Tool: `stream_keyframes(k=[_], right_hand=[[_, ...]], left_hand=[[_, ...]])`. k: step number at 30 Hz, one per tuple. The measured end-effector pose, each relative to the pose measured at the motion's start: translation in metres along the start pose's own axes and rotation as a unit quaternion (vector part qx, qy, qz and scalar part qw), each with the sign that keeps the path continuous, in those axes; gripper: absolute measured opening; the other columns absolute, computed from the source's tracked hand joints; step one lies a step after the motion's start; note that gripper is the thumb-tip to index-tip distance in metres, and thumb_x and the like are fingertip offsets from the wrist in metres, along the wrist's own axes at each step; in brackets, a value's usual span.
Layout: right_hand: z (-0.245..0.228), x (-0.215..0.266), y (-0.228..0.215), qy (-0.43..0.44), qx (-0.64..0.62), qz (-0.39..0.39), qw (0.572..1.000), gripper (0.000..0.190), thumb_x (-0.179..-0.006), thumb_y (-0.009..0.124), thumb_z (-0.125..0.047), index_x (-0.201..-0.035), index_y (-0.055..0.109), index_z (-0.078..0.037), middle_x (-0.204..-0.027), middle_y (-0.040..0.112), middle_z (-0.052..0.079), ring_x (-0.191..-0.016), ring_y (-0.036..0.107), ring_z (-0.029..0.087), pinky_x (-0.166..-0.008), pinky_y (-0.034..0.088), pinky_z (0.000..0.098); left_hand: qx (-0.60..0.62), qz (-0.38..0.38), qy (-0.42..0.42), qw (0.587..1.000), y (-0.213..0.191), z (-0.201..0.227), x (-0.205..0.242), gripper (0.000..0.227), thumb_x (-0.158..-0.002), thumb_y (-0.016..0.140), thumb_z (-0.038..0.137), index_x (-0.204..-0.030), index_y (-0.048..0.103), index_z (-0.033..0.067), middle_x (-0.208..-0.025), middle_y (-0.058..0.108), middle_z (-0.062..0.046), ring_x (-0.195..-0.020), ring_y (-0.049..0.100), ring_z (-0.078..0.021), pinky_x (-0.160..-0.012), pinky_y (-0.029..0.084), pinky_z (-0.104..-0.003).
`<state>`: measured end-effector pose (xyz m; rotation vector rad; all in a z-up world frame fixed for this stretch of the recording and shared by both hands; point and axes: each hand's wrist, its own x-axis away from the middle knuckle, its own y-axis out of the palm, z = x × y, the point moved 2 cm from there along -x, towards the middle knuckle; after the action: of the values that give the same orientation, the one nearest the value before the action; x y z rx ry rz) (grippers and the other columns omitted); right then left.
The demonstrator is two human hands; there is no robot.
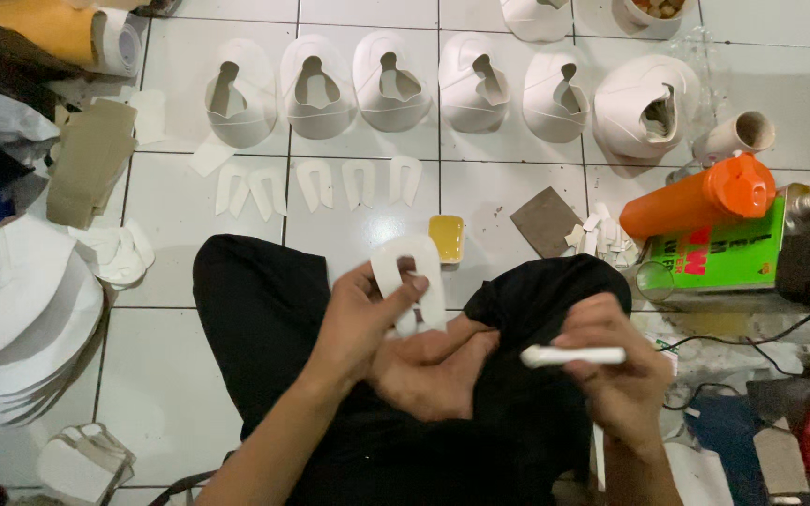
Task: The person sits on the floor and applies a yellow substance from a small container onto white mask components using a small white stick. They then attach these components to larger white mask shells, pressing them into place.
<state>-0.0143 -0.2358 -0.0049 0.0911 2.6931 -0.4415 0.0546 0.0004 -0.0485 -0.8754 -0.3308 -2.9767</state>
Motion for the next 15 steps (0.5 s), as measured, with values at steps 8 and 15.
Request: stream_keyframes(k=[8, 15], right_hand=[[0.176, -0.01, -0.002, 0.156, -0.13, 0.268, 0.942, 0.01, -0.098, 0.057, -0.012, -0.09, 0.06, -0.007, -0.08, 0.058, 0.0, -0.072, 0.048, 0.006, -0.067, 0.035, 0.0174], [0.28, 0.006, 0.02, 0.28, -0.234, 0.337, 0.868, 0.01, -0.096, 0.061, -0.016, -0.088, 0.06, -0.01, -0.074, 0.06, 0.002, -0.068, 0.058, 0.009, -0.06, 0.042, 0.0145]], left_hand=[[-0.077, 0.002, -0.017, 0.997, -0.024, -0.066, -0.175, 0.037, -0.074, 0.074, 0.009, -0.106, 0.063, -0.0057, -0.089, 0.061, -0.017, -0.076, 0.063, -0.0245, -0.061, 0.059, -0.04], [-0.092, -0.098, 0.042, 0.99, 0.067, -0.062, -0.282, 0.042, -0.072, 0.071, -0.002, -0.11, 0.055, -0.007, -0.08, 0.064, -0.018, -0.063, 0.068, -0.0262, -0.056, 0.062, -0.041]])
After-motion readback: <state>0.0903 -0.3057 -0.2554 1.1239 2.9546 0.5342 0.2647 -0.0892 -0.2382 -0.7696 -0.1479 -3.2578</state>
